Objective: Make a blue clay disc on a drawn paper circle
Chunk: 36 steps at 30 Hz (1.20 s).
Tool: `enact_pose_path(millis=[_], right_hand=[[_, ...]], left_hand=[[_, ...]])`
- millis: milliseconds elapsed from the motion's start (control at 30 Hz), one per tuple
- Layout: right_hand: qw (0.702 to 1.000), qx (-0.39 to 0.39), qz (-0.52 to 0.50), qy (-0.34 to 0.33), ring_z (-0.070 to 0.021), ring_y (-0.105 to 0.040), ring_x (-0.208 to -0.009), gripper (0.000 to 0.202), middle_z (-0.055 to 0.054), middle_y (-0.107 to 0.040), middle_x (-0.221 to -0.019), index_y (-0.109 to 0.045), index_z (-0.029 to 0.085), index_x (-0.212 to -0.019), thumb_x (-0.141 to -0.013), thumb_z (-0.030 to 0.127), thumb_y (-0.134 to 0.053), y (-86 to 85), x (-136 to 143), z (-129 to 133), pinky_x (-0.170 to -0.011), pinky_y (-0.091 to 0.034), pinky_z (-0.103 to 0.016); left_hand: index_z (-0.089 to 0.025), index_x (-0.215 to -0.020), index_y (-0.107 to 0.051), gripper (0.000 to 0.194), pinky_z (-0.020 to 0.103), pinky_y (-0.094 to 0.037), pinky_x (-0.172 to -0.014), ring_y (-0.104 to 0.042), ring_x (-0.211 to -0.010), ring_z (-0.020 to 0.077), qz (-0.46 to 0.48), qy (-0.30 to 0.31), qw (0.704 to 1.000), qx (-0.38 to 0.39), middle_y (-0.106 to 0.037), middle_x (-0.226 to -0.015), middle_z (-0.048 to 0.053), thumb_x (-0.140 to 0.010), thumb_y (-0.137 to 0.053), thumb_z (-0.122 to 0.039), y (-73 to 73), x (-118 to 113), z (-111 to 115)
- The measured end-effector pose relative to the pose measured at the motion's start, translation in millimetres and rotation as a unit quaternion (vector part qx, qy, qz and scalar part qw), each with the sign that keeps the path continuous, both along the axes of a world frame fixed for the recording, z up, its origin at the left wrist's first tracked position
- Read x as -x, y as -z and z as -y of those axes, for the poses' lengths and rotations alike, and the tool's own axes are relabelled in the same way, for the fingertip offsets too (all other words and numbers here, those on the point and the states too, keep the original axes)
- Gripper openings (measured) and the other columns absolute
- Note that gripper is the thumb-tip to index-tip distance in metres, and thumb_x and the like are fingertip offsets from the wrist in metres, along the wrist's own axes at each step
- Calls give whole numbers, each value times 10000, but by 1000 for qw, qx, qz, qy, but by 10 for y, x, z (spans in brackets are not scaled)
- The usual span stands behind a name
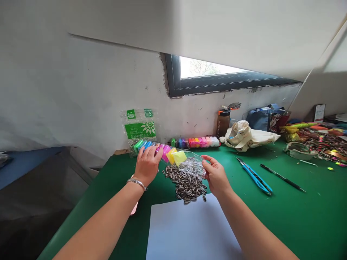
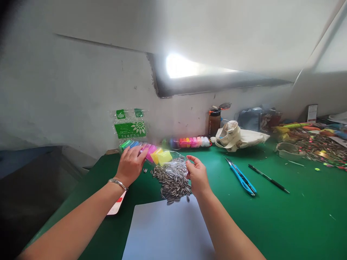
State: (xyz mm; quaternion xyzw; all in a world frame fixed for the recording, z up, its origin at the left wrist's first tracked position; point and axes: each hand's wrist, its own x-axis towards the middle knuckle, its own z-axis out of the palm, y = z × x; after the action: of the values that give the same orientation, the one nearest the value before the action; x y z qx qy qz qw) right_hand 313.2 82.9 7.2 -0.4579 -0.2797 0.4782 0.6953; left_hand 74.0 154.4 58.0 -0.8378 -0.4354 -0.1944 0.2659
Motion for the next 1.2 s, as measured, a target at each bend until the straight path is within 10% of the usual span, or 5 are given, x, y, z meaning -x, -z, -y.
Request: enact_pose_path(millis=[300,600,867,1033,1200], right_hand=[[998,12,44,48,-76,-338,-379,480,90,-420,-434,-578,162,-1061,-665,415,-678,153,-1,7,-367,-271,-200],[991,-15,95,92,-146,-575,-687,499,7,-611,-734,-600,172,-1150,-709,395,-667,244,-20,-43,-684,-473,-289],[998,28,42,-32,-179,-638,-665,799,-20,-670,-770,-373,181,-1337,-650,381,-728,187,11,-9,-532,-433,-243],[992,42,47,-110,-149,-573,-558,516,10,-622,-606,-563,154,-1091,-638,346,-720,164,20,10,-566,-441,-274],[997,3,66,-37,-177,-613,-717,372,-29,-671,-758,-603,174,-976,-673,377,-674,166,65,6,-674,-458,-293]], left_hand=[[-239,-1286,-510,415,487,-246,-1059,-466,-1203,264,-5,5,1000,7,-561,-1253,118,-908,-375,-131,144,-66,-108],[-248,-1266,-525,398,486,-289,-1022,-481,-1177,280,5,-10,999,32,-574,-1234,120,-897,-404,-160,361,-136,-97],[-218,-1253,-539,409,479,-299,-1021,-472,-1184,278,-4,-23,999,44,-572,-1236,128,-885,-390,-120,449,-87,-75],[-229,-1278,-518,446,476,-266,-1047,-463,-1197,267,-8,-27,999,42,-558,-1255,116,-884,-361,-90,422,-124,-30],[-235,-1283,-512,427,471,-280,-1037,-469,-1190,268,-1,-32,998,47,-560,-1253,115,-895,-375,-120,452,-149,-21]])
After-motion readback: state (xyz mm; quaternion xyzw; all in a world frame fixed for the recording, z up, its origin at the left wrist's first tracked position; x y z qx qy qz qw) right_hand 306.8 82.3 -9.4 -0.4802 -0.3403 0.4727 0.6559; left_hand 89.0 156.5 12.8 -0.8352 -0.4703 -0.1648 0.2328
